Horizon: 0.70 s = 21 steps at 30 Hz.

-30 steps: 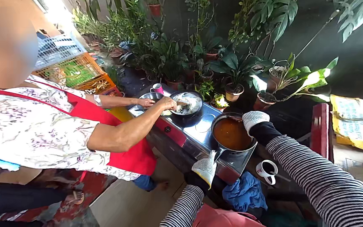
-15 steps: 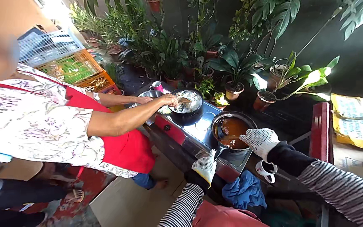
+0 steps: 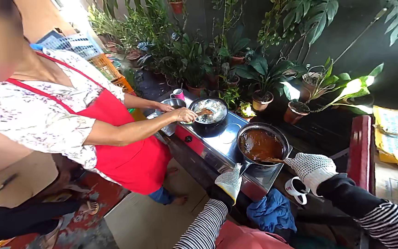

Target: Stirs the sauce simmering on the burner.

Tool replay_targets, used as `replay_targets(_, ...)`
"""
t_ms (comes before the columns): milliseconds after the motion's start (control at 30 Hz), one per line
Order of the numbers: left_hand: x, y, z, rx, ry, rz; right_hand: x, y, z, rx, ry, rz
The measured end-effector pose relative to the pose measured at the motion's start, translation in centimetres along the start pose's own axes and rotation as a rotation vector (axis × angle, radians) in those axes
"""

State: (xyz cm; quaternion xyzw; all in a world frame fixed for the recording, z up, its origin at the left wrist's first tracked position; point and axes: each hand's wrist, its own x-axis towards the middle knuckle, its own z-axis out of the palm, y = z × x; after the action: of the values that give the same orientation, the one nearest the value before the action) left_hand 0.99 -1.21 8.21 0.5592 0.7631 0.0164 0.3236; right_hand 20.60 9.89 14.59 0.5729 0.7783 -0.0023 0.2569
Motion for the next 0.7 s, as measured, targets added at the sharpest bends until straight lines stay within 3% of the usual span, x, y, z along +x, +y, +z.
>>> replay_targets(100,-0.9,-0.2,-1.3,-0.096,-0.044,-0.105,1.4,-1.0,0.7,0.06,0.055,0.02)
replay_targets(133,-0.7,-0.4,-1.0,-0.081,-0.048,-0.091,2.1,-1.3,0.8,0.085,0.071,0.033)
replay_targets(200,0.9,-1.8,1.9,-0.01,0.098,0.033,3.4,-1.8,0.8,0.124,0.088,0.027)
replay_targets(300,1.3,-1.7,2.2,-0.021,0.001,0.015,5.4,-2.3,0.2,0.153,0.112,-0.001)
replay_targets(700,0.5,-5.8,5.7,-0.157,0.044,-0.065,9.6,-4.0,-1.2,0.102,0.151,-0.071)
